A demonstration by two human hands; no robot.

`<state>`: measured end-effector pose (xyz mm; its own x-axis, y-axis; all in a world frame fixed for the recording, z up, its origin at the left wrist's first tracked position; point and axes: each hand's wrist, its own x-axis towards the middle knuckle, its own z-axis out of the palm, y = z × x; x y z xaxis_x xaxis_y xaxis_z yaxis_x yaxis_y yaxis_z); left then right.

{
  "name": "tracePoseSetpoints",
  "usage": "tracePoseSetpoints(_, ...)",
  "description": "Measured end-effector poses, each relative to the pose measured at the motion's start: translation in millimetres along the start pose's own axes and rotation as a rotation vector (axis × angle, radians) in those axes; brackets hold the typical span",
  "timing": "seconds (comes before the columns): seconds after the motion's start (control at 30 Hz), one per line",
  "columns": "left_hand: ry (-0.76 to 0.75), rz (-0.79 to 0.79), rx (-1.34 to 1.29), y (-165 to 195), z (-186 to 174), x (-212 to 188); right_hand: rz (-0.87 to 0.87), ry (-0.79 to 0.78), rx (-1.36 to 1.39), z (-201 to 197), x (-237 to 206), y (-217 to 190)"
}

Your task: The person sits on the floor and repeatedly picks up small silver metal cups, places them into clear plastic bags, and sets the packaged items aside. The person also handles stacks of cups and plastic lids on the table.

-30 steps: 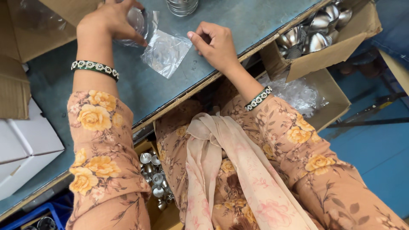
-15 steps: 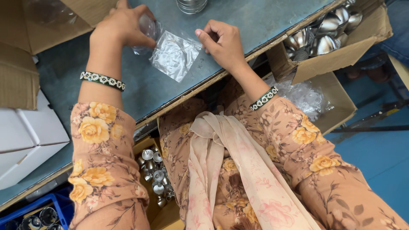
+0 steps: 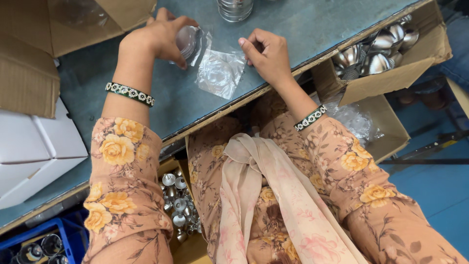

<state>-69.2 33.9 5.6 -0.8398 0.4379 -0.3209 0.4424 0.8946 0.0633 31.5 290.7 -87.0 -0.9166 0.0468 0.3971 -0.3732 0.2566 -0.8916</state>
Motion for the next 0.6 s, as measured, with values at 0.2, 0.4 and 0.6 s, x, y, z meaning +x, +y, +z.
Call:
tracePoseSetpoints(0.2,0.087,0.067,0.015,-3,7,-12,-0.033,-0.002,-0.01,-1,-4,3)
tracePoseSetpoints(0.4,0.122,0.104,0.008,2,3,-7,-0.032,0.005,0.007,-5,-4,6)
tracePoseSetpoints(0.6,0.12,0.091,0.021,8,0,-2,-0.046,-0.004,-0.01,-8,-4,10)
